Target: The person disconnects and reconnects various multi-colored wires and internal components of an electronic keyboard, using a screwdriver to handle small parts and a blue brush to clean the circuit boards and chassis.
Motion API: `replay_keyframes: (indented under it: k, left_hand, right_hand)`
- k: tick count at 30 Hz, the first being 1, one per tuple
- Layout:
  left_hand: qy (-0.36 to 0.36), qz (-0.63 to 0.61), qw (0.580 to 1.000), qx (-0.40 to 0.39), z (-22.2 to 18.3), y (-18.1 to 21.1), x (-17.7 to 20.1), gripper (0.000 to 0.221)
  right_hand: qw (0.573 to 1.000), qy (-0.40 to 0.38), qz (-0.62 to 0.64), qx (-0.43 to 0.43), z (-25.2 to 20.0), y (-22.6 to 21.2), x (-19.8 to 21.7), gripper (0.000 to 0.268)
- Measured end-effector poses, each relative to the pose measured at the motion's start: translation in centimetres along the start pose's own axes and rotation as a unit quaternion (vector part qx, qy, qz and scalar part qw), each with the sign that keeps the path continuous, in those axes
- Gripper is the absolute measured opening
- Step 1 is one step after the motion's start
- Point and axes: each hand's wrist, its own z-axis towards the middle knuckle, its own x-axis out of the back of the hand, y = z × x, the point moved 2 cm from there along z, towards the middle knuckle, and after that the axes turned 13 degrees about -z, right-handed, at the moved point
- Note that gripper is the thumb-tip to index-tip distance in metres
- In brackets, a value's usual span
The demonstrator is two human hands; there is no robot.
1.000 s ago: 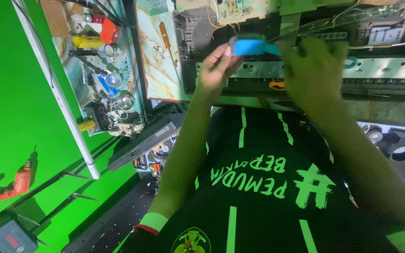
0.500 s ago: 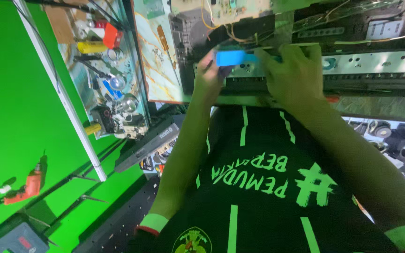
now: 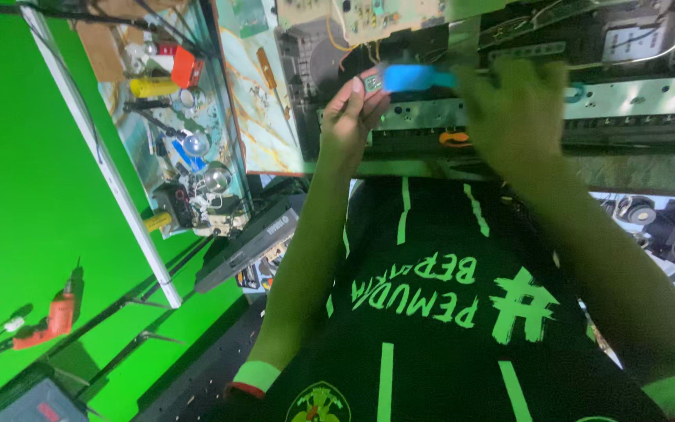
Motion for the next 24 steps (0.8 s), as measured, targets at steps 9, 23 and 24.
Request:
replay_keyframes:
  k: [9,23,24]
  left_hand:
    - [-0.005,0.002,1.0,0.014,1.1,-0.1,0.5,0.039]
    - [0.026,0.004,1.0,0.016,2.0,-1.2,1.8,0.041]
    - [0.027,0.01,0.999,0.019,1.8,-0.9,2.0,0.042]
  right_hand:
    - [1.0,-0.016,0.008,0.007,0.8,-1.7,0.0,0.052]
    - [0.998,-0.007,0.063,0.0,1.9,-1.4,0.0,0.034]
    - [0.999,-0.008,0.037,0.013,2.0,-0.9,-0.1,0.035]
